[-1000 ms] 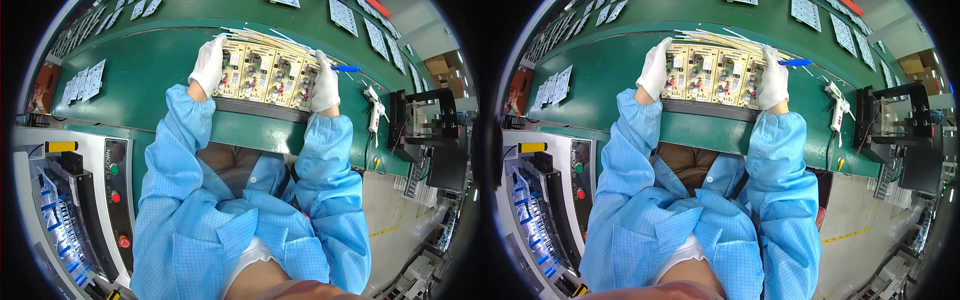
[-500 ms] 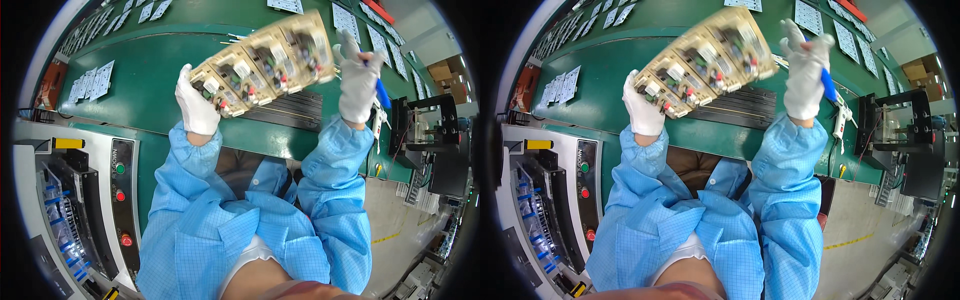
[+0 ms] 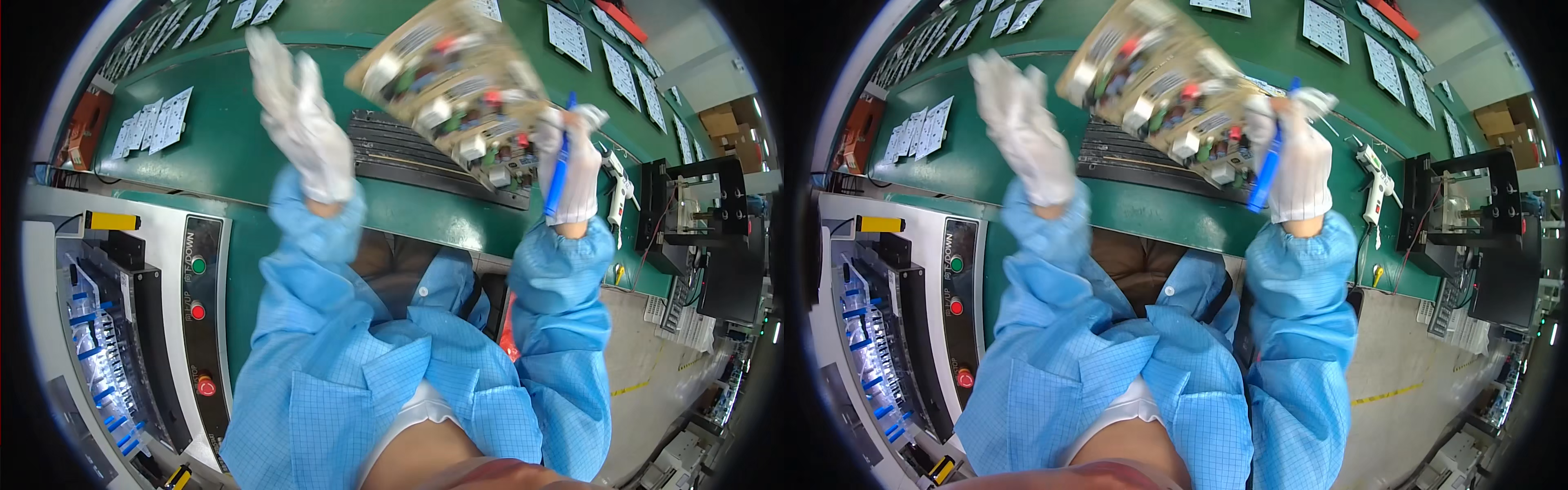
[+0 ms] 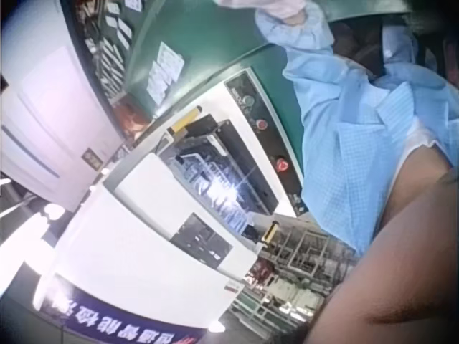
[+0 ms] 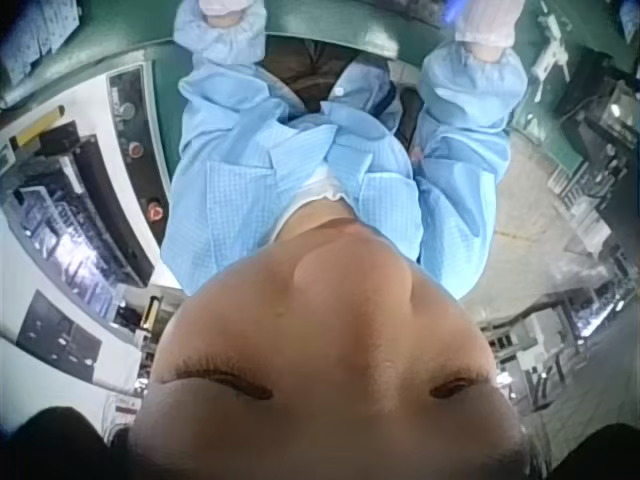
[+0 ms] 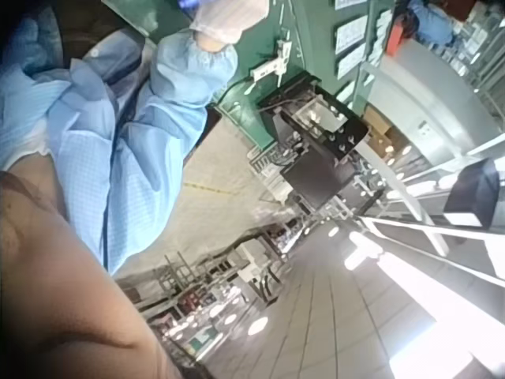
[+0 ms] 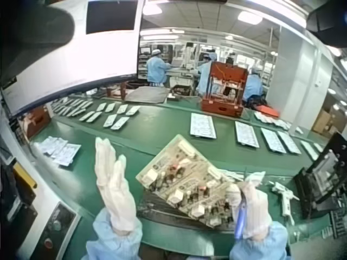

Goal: Testing printed circuit boards using a test fixture and marking them with a pen.

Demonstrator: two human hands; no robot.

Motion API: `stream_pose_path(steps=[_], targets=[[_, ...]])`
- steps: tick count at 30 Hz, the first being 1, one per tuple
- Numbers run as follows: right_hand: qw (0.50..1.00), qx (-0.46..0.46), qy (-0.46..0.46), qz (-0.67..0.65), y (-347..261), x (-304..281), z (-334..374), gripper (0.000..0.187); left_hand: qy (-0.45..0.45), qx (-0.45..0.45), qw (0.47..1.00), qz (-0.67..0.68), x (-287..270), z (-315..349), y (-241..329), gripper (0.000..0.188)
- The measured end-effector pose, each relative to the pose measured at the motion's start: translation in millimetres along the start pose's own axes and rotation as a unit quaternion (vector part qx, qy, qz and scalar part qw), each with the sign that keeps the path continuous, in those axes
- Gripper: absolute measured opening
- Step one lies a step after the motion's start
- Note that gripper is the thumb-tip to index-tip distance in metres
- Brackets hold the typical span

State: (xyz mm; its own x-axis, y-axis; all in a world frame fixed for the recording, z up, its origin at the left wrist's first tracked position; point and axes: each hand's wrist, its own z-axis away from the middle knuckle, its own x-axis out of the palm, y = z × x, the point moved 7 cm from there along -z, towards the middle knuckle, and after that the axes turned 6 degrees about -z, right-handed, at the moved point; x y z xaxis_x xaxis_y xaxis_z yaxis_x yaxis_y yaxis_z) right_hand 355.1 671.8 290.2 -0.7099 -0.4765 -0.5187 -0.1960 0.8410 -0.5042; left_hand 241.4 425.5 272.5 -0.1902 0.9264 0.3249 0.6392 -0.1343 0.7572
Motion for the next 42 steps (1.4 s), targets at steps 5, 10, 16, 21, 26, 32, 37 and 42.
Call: stream_pose_path(steps=[5, 10, 16, 21, 26, 32, 37, 42], targets=[[0.923, -0.248, -0.228, 0.185, -26, 46, 6, 0.019, -0.438, 0.224, 0.826, -0.276, 50, -13, 30, 0.036], [0.920, -0.224, -0.295, 0.130, -33, 51, 7, 0.016, -0.600, 0.244, 0.631, -0.428, 57, 35, -7, 0.046], [0.934, -0.193, -0.262, 0.147, -13, 51, -2, 0.027, -0.641, 0.183, 0.637, -0.388, 68, 25, -38, 0.055], [0.943, -0.085, -0.289, 0.143, 43, 89, -36, 0.035, -0.676, 0.202, 0.621, -0.340, 110, 7, -111, 0.038], [0.993, 0.052, -0.106, -0.003, 90, 53, -44, 0.030, -0.537, -0.179, 0.797, -0.210, 28, -46, -185, 0.041], [0.979, 0.093, -0.175, 0.041, 73, 22, -59, 0.026, -0.335, 0.157, 0.761, -0.533, -4, -190, -168, 0.036], [0.963, -0.014, -0.257, 0.075, 21, 54, -87, 0.019, -0.412, 0.217, 0.667, -0.581, 56, -196, -220, 0.032], [0.925, -0.102, -0.318, 0.183, 24, 146, -151, 0.024, -0.465, 0.151, 0.709, -0.508, 55, -168, -257, 0.043]])
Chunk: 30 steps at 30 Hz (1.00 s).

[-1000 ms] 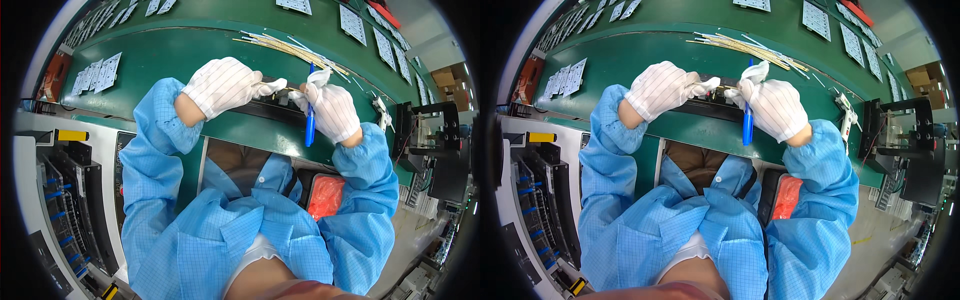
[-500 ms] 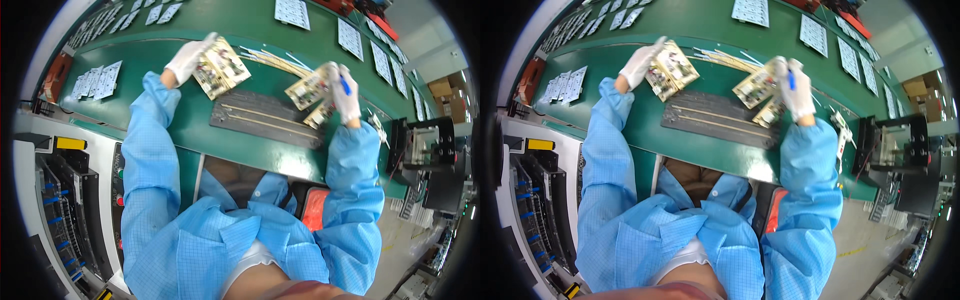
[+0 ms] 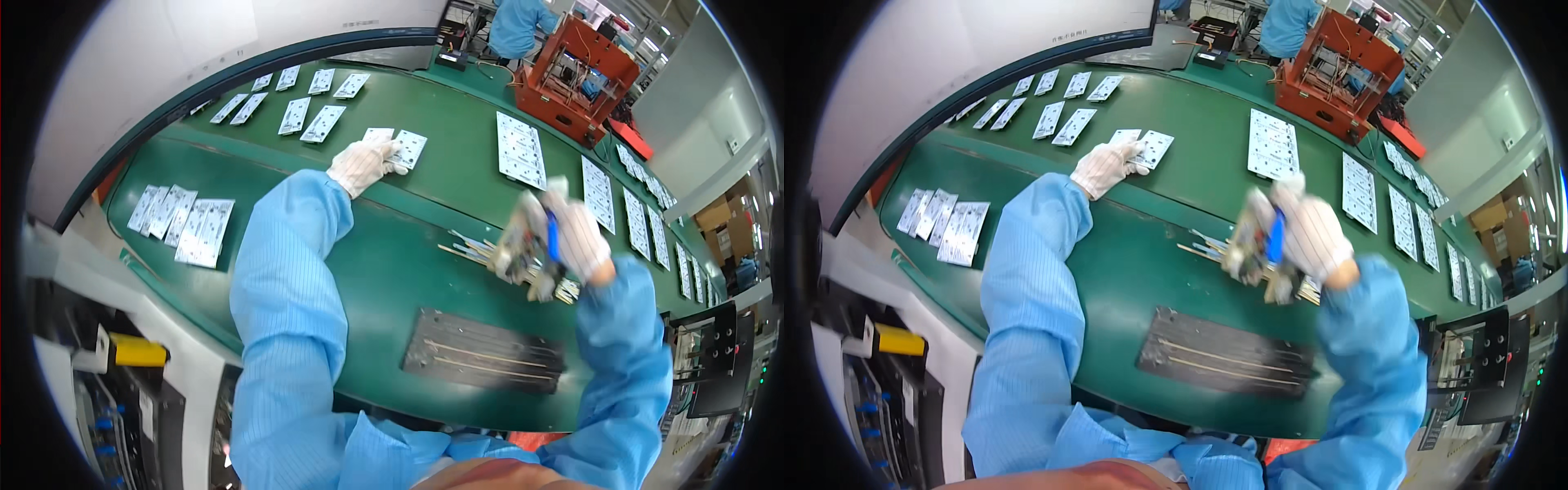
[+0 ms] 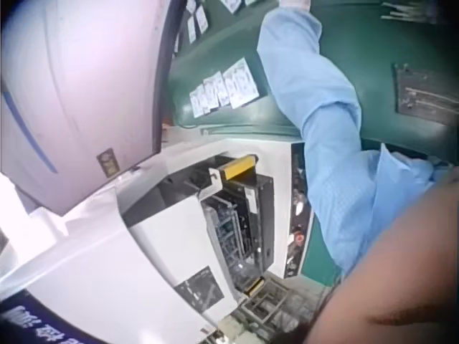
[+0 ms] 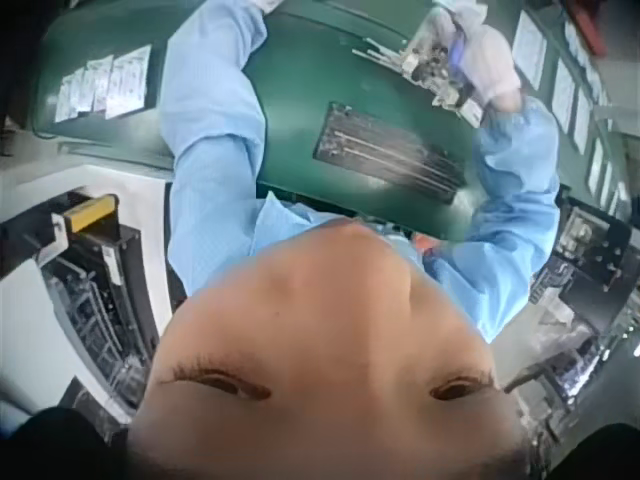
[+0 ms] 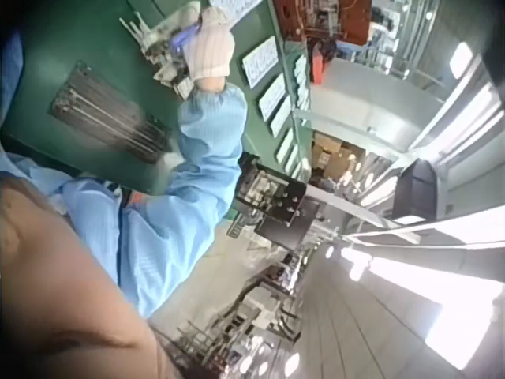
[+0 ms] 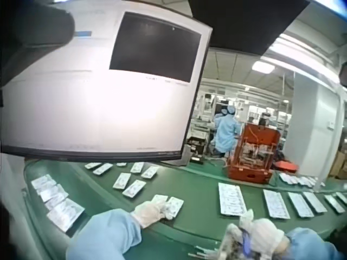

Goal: Testing printed circuit boards using a test fixture and marking them with a pen.

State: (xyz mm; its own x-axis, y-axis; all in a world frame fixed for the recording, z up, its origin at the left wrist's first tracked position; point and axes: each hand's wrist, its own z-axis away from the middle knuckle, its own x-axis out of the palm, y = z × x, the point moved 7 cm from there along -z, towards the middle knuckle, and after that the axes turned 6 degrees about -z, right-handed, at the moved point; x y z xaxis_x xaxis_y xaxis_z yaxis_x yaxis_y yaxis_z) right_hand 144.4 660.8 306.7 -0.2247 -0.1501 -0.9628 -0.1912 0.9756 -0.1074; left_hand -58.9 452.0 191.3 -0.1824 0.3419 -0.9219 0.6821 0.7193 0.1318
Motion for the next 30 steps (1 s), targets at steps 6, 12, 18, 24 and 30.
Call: stream_pose_path(steps=[6, 12, 18, 24, 30], targets=[[0.962, -0.166, 0.066, 0.205, -31, 82, -210, 0.020, -0.040, 0.082, 0.996, 0.009, 3, 0, -1, 0.044], [0.992, -0.059, 0.036, 0.104, -41, 166, -286, 0.026, -0.061, 0.078, 0.995, -0.006, 10, 0, -3, 0.045], [0.970, 0.074, 0.167, -0.162, 64, 109, -276, 0.051, -0.054, 0.069, 0.996, 0.015, 8, 1, -4, 0.046], [0.979, 0.198, 0.012, 0.042, 212, 128, -135, 0.050, -0.030, 0.079, 0.996, -0.038, 4, -3, 4, 0.052], [0.975, 0.191, -0.105, -0.048, 263, 136, -94, 0.041, 0.049, 0.046, 0.997, -0.025, -7, 3, -12, 0.045]])
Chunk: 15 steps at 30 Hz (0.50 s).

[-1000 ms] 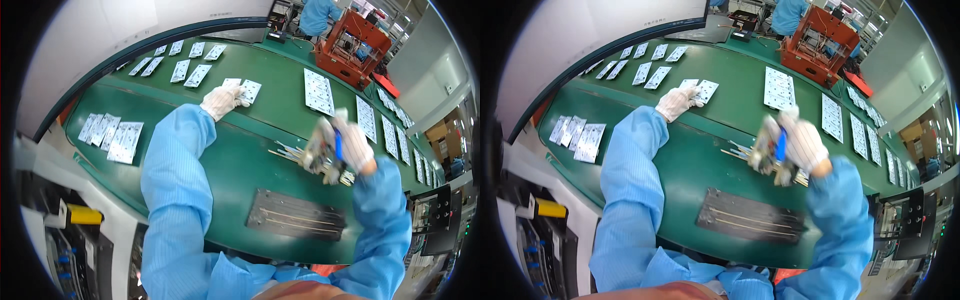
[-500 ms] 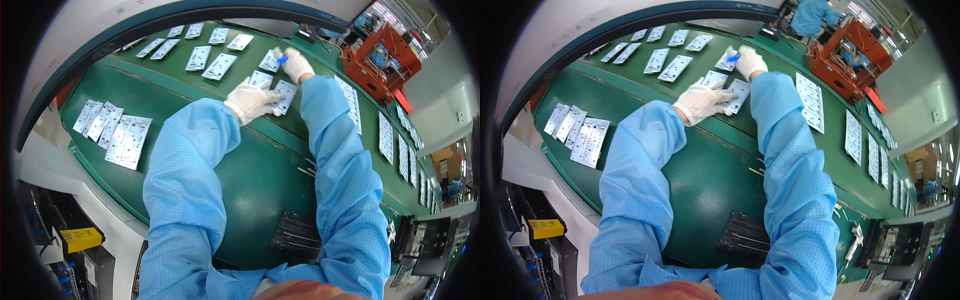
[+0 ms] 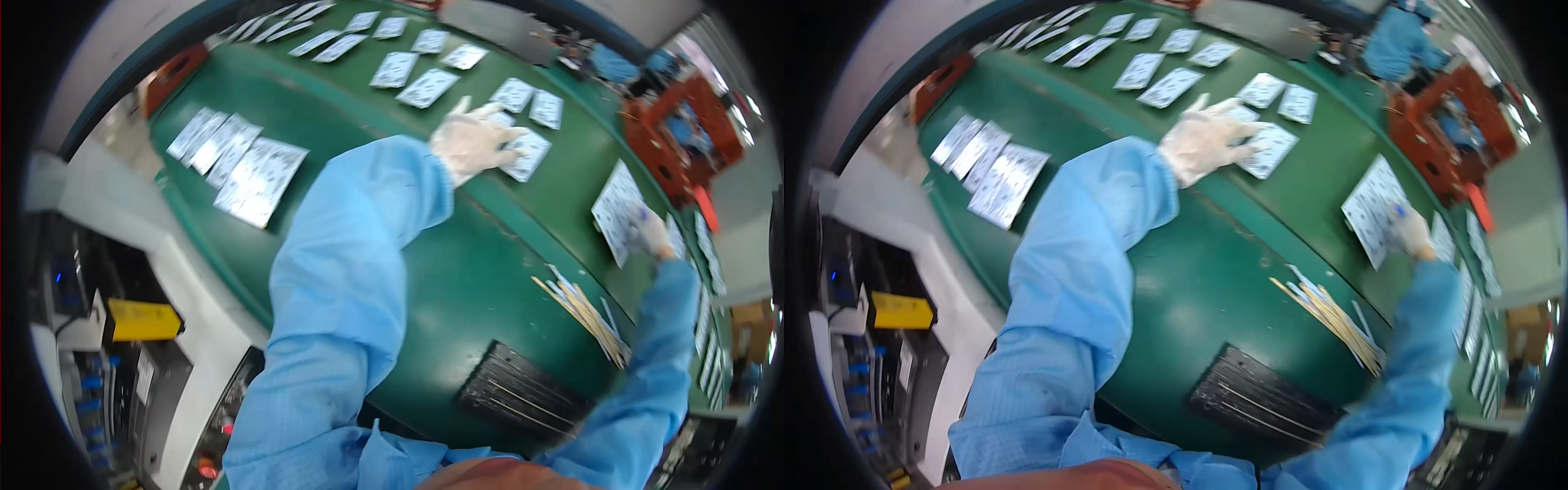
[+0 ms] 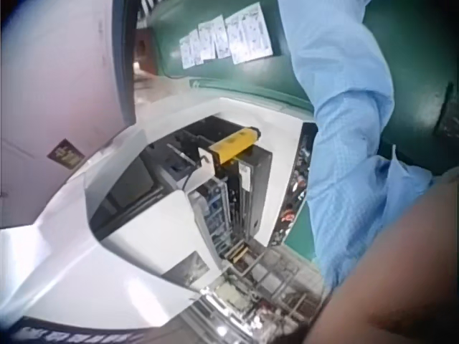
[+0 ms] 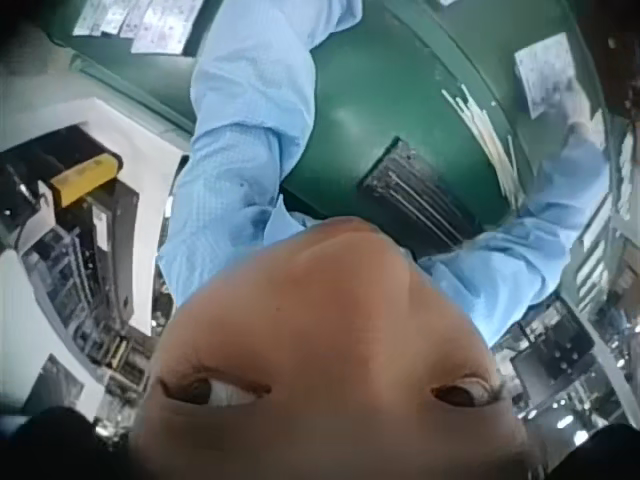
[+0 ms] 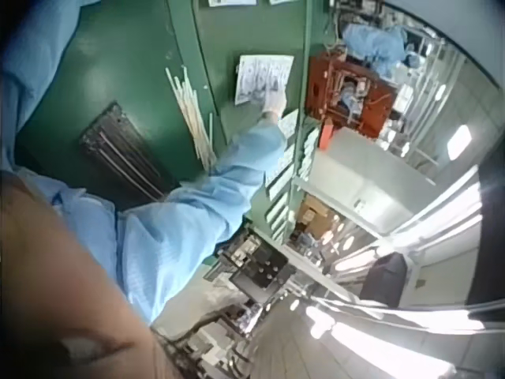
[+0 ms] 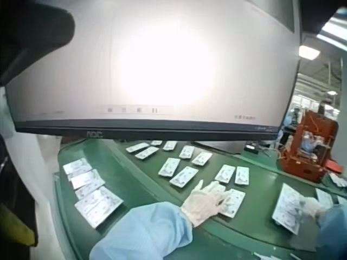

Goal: Testing printed circuit boards using a test fixture and marking them with a pen.

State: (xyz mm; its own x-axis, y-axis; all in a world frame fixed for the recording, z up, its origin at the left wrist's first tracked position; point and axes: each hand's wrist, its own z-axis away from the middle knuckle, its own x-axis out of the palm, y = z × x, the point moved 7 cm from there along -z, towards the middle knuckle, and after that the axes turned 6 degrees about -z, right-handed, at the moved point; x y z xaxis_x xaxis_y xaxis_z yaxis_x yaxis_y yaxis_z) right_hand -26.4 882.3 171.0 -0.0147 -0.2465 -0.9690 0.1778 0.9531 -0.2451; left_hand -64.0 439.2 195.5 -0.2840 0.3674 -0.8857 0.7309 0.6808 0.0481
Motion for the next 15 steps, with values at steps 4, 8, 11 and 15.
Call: stream_pose_path(steps=[4, 8, 11, 15], targets=[[0.964, -0.195, 0.181, -0.003, -16, -9, 42, 0.022, -0.038, -0.061, 0.997, 0.016, 11, -4, -5, 0.043], [0.962, -0.138, 0.144, -0.189, -27, 36, 60, 0.012, 0.070, -0.049, 0.996, 0.031, 4, -2, -5, 0.057], [0.972, -0.092, 0.190, -0.105, -39, 25, 72, 0.013, 0.153, -0.023, 0.988, 0.029, 1, 1, -7, 0.056], [0.962, -0.124, 0.228, -0.084, -47, 20, 75, 0.015, 0.196, -0.010, 0.980, 0.040, 1, 0, -14, 0.057]])
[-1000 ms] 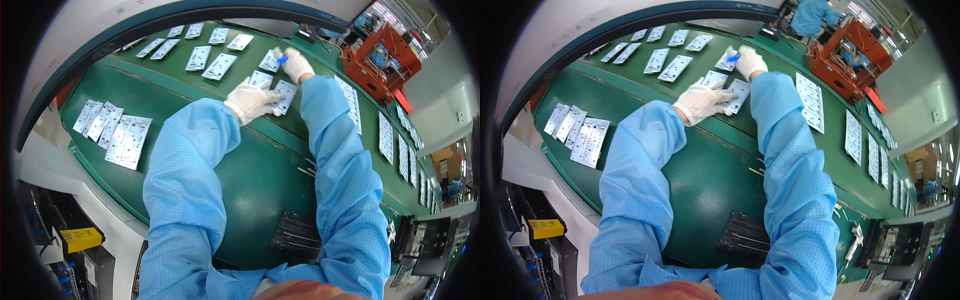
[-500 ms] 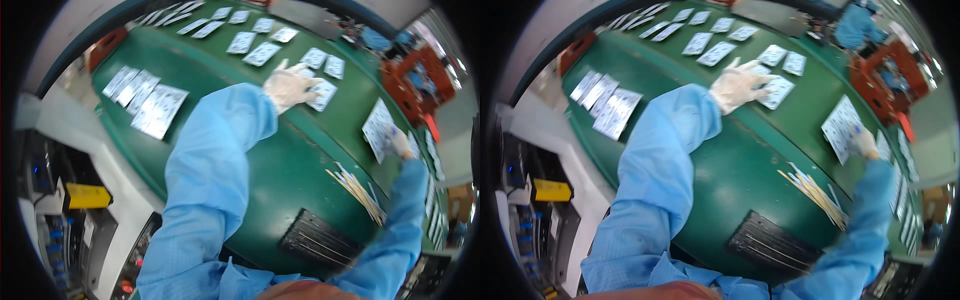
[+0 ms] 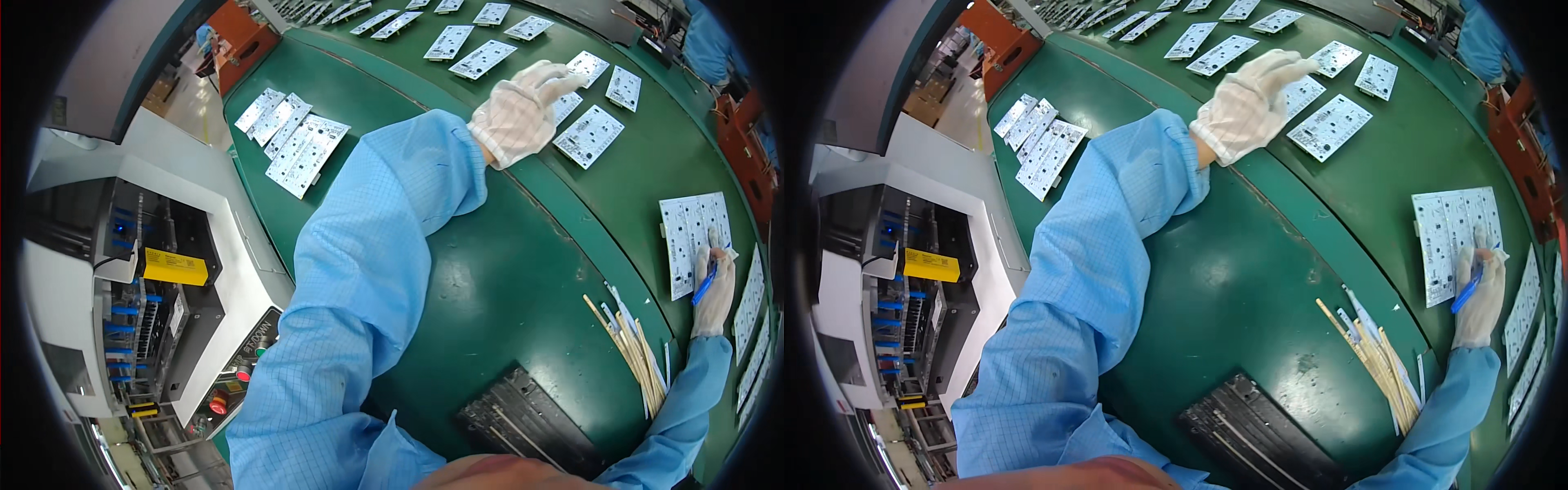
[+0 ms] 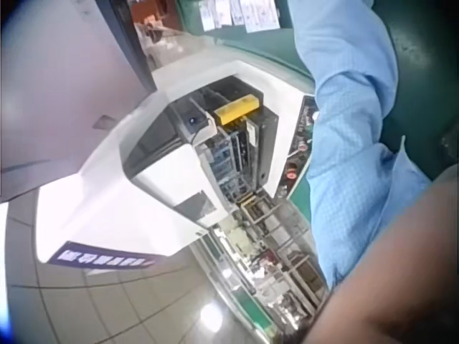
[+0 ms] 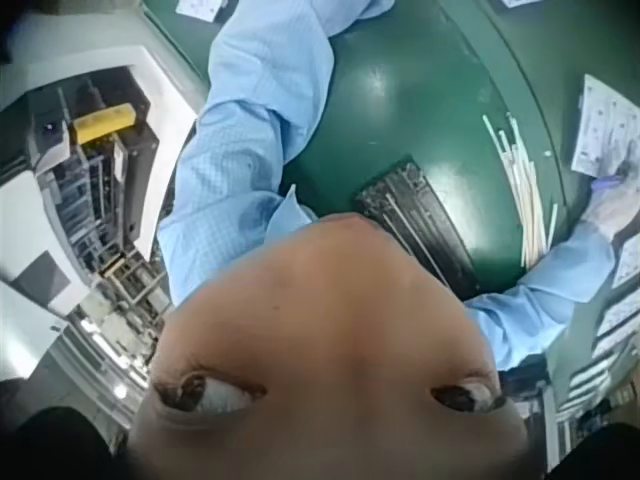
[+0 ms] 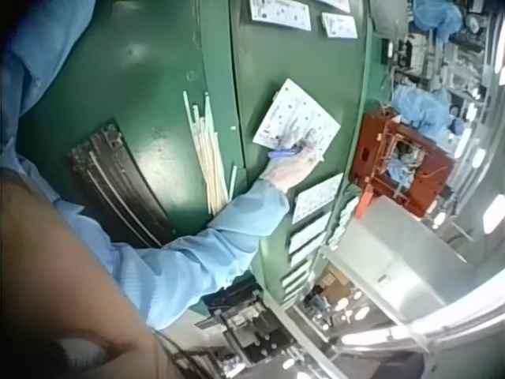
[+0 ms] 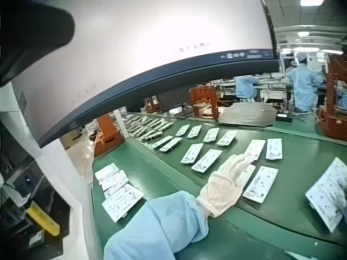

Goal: Testing printed circuit boards using a test fixture and marking them with a pen.

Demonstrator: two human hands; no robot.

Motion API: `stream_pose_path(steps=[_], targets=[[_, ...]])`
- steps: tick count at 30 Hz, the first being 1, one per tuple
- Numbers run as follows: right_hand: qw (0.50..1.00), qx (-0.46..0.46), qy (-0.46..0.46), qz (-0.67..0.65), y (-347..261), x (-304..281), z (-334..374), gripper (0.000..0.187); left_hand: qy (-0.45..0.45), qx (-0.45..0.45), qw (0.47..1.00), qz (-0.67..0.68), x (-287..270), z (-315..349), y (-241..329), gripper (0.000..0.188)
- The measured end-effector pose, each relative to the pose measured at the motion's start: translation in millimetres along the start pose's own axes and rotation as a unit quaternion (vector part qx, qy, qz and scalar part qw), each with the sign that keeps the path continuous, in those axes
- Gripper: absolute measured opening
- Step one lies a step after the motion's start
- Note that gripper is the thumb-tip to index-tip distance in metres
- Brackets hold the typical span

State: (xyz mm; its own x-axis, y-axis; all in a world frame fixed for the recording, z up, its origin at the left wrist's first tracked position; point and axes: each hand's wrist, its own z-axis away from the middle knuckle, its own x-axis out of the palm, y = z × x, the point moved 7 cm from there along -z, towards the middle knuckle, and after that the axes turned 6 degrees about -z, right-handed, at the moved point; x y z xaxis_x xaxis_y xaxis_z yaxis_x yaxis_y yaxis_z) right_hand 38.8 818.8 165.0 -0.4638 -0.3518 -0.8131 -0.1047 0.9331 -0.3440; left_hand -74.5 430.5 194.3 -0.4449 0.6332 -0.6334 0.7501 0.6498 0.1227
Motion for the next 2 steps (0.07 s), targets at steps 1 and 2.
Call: stream_pose_path(steps=[1, 2], targets=[[1.000, 0.000, 0.003, -0.023, 2.2, 0.8, 1.7, 0.015, 0.009, -0.007, 1.000, 0.009, -2.5, 0.7, -1.9, 0.059], [0.997, 0.000, 0.006, -0.074, 5.0, 3.1, 2.3, 0.015, 0.006, 0.000, 1.000, 0.006, 1.2, -3.5, 1.3, 0.059]])
